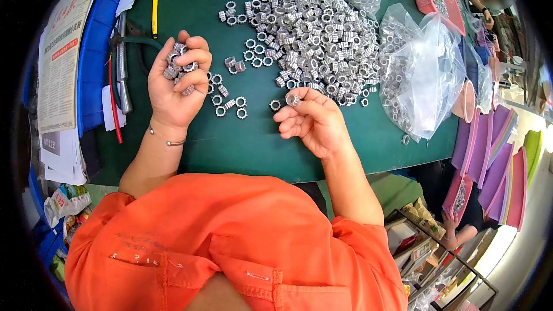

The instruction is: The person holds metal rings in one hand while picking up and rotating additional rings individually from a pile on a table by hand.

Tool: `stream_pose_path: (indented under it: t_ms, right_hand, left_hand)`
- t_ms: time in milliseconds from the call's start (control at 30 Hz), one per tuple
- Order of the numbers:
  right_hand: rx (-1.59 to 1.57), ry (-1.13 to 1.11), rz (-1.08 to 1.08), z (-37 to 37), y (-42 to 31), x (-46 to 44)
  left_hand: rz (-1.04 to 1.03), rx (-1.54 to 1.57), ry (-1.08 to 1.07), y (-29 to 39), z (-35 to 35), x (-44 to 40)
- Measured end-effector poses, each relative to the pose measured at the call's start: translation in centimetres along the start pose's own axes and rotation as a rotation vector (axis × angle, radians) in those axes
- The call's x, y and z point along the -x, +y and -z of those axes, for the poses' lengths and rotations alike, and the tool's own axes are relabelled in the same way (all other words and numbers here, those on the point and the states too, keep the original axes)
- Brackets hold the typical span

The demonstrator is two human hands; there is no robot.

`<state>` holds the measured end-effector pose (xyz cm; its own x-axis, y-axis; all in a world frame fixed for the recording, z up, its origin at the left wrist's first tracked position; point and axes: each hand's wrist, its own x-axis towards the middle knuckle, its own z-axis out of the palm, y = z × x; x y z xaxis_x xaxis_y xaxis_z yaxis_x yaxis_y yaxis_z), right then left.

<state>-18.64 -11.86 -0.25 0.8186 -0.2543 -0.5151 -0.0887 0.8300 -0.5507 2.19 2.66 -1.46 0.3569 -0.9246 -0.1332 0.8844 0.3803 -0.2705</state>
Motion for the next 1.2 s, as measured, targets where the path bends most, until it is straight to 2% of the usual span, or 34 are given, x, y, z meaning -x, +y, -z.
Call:
stream_pose_path:
  t_ms: [67, 200, 233, 267, 333, 400, 467, 533, 600, 667, 733, 800, 833, 933, 1067, 1133, 1200]
  right_hand:
    - [0.004, -0.09, 0.087, -0.2, -0.2, 0.0]
    - [0.183, 0.057, 0.184, -0.1, -0.7, -0.1]
    - [0.567, 0.179, 0.162, -0.2, -0.7, 0.1]
    - [1.028, 0.257, 0.382, -0.7, 0.6, -0.3]
    - [1.622, 0.207, 0.69, -2.3, 1.3, -0.5]
    - [1.637, 0.227, 0.756, -1.9, 2.4, -0.7]
    - [1.454, 0.232, 0.644, -2.2, 2.2, -0.6]
    - [0.824, 0.104, 0.487, -1.7, 2.7, -0.7]
    - [0.532, 0.033, 0.287, -2.4, 1.9, -0.1]
    - [0.308, -0.088, 0.228, -2.4, 1.9, -0.4]
    - [0.426, -0.067, 0.161, -2.3, 1.8, -1.1]
    - [1.304, 0.027, 0.647, -4.3, 2.6, -2.3]
    - [1.43, -0.001, 0.777, -5.2, 2.7, -2.7]
    - [1.562, -0.022, 0.71, -5.5, 3.2, -3.0]
    - [1.532, -0.059, 0.726, -4.9, 2.6, -2.5]
    - [1.461, 0.05, 0.684, -4.2, 3.1, -1.9]
    - [0.875, 0.129, 0.276, -4.1, 3.3, -1.5]
  left_hand:
    - [0.023, 0.018, 0.008, 0.2, 0.0, 0.0]
    - [0.024, 0.015, 0.005, 0.2, 0.0, 0.0]
    - [0.025, 0.019, 0.006, 0.1, 0.1, 0.0]
    - [0.027, 0.024, 0.007, 0.1, 0.1, 0.0]
    - [0.026, 0.017, 0.011, 0.2, 0.1, 0.0]
    - [0.023, 0.02, 0.01, 0.2, 0.1, 0.0]
    - [0.02, 0.015, 0.005, 0.3, 0.0, 0.0]
    - [0.02, 0.009, 0.003, 0.2, 0.0, 0.1]
    - [0.01, 0.026, -0.001, 0.1, 0.0, 0.1]
    - [0.003, 0.017, 0.001, 0.1, 0.1, 0.1]
    - [0.036, 0.031, 0.001, 0.2, 0.1, 0.1]
    - [0.031, 0.019, 0.0, 0.2, 0.1, 0.1]
    - [0.031, 0.023, 0.006, 0.2, 0.1, 0.1]
    - [0.023, 0.019, 0.014, 0.1, 0.1, 0.1]
    - [0.019, 0.027, 0.011, 0.3, 0.0, 0.0]
    - [0.013, 0.023, 0.019, 0.1, 0.0, 0.1]
    - [0.0, 0.017, -0.003, 0.1, 0.0, 0.1]
